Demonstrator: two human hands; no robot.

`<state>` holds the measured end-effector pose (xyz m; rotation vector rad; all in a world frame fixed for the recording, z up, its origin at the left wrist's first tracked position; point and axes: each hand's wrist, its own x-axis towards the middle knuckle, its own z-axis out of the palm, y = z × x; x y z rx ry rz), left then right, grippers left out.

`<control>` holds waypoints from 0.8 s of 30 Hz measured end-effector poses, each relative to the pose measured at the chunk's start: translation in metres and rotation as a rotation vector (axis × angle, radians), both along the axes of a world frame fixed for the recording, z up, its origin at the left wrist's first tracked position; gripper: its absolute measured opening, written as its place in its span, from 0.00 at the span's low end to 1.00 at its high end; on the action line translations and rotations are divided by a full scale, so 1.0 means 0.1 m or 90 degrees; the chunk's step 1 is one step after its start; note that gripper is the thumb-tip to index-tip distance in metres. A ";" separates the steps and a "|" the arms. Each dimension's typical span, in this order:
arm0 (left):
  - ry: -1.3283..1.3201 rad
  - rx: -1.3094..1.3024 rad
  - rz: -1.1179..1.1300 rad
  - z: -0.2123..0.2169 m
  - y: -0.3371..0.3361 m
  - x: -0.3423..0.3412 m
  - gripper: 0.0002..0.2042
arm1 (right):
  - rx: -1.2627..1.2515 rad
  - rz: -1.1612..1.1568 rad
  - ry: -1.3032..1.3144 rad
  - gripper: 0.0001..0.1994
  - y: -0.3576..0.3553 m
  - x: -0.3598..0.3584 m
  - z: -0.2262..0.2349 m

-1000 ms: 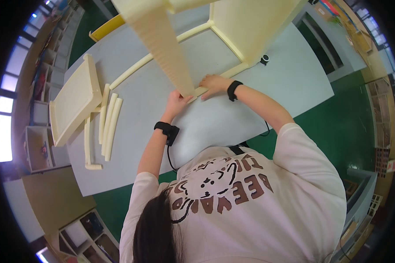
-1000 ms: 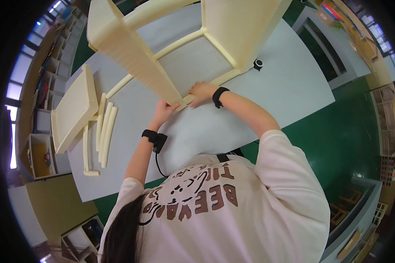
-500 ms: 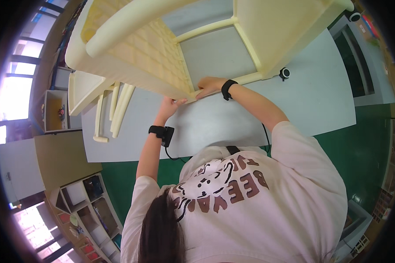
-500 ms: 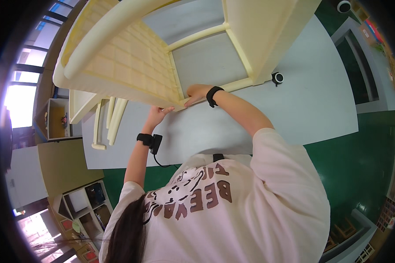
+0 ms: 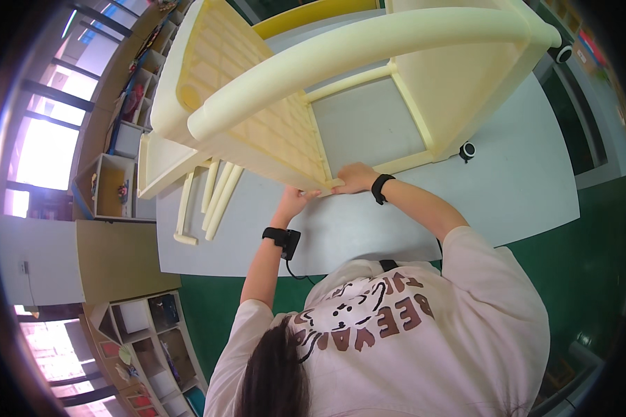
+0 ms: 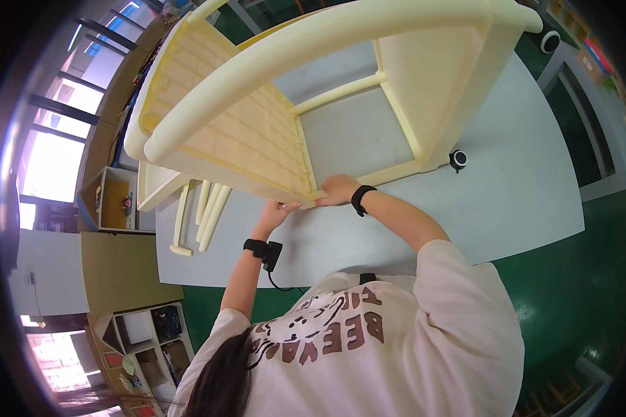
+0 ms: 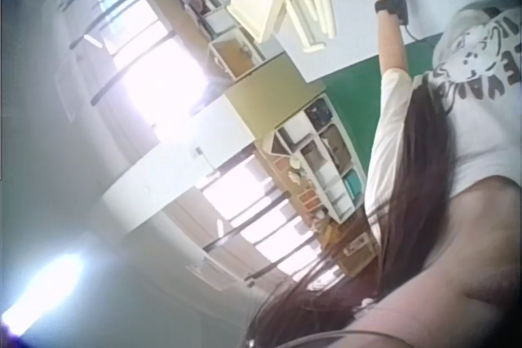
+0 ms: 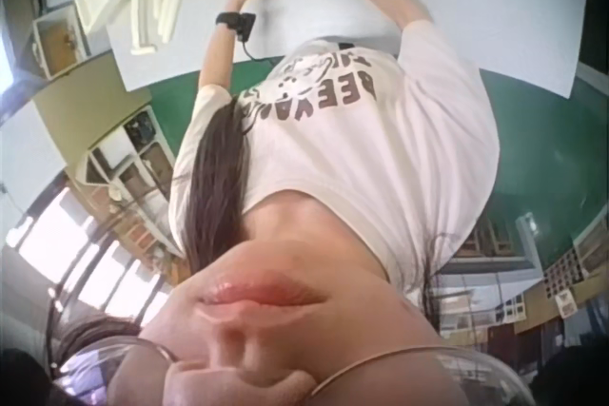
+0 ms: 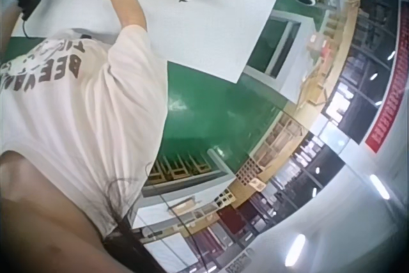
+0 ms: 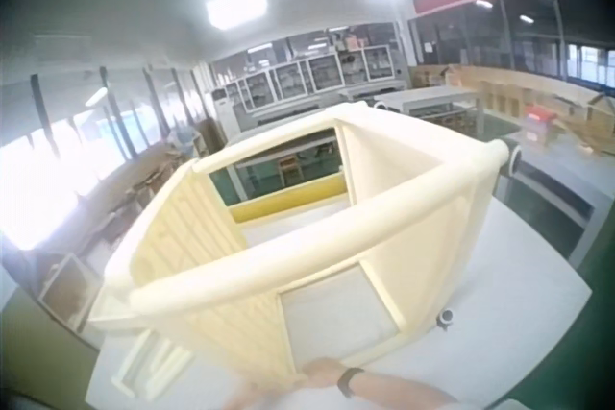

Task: The recorder disassembles a three-tier plastic utility cart by pulling apart the trays and supporting tubes.

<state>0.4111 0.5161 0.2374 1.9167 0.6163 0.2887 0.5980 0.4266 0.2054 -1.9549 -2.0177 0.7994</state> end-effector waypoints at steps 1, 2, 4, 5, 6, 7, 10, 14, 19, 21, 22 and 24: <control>-0.036 -0.027 0.013 0.00 -0.01 0.01 0.12 | 0.000 -0.001 0.000 0.28 0.01 -0.01 -0.01; -0.071 -0.056 0.026 -0.01 -0.01 0.01 0.12 | 0.006 -0.010 -0.009 0.28 0.03 -0.01 -0.03; -0.058 -0.017 0.034 -0.07 0.01 -0.02 0.12 | 0.002 -0.017 -0.015 0.28 0.01 -0.05 -0.02; -0.046 0.026 0.041 -0.10 0.04 -0.02 0.12 | 0.004 -0.017 -0.028 0.28 0.03 -0.05 -0.01; -0.045 0.020 0.045 -0.11 0.05 -0.03 0.12 | 0.008 -0.014 -0.042 0.28 0.05 -0.05 0.02; -0.074 0.024 0.045 -0.13 0.07 -0.03 0.12 | 0.002 -0.010 -0.042 0.28 0.06 -0.06 0.03; -0.109 0.030 0.039 -0.09 0.06 0.01 0.11 | 0.020 -0.026 -0.037 0.28 0.05 -0.05 0.03; -0.070 0.061 0.047 -0.11 0.08 -0.02 0.11 | 0.041 -0.031 -0.037 0.28 0.04 -0.08 0.04; -0.120 0.060 0.030 -0.06 0.04 -0.01 0.11 | -0.006 -0.020 -0.087 0.29 0.06 -0.09 0.05; -0.144 0.050 0.019 0.03 0.00 0.03 0.10 | -0.007 -0.024 -0.078 0.29 0.03 -0.06 0.03; -0.070 0.061 0.027 0.10 -0.01 0.05 0.10 | -0.003 -0.031 -0.069 0.29 0.02 -0.06 0.03; 0.007 0.070 0.036 0.11 -0.02 0.04 0.10 | -0.008 -0.034 -0.073 0.30 0.04 -0.07 0.03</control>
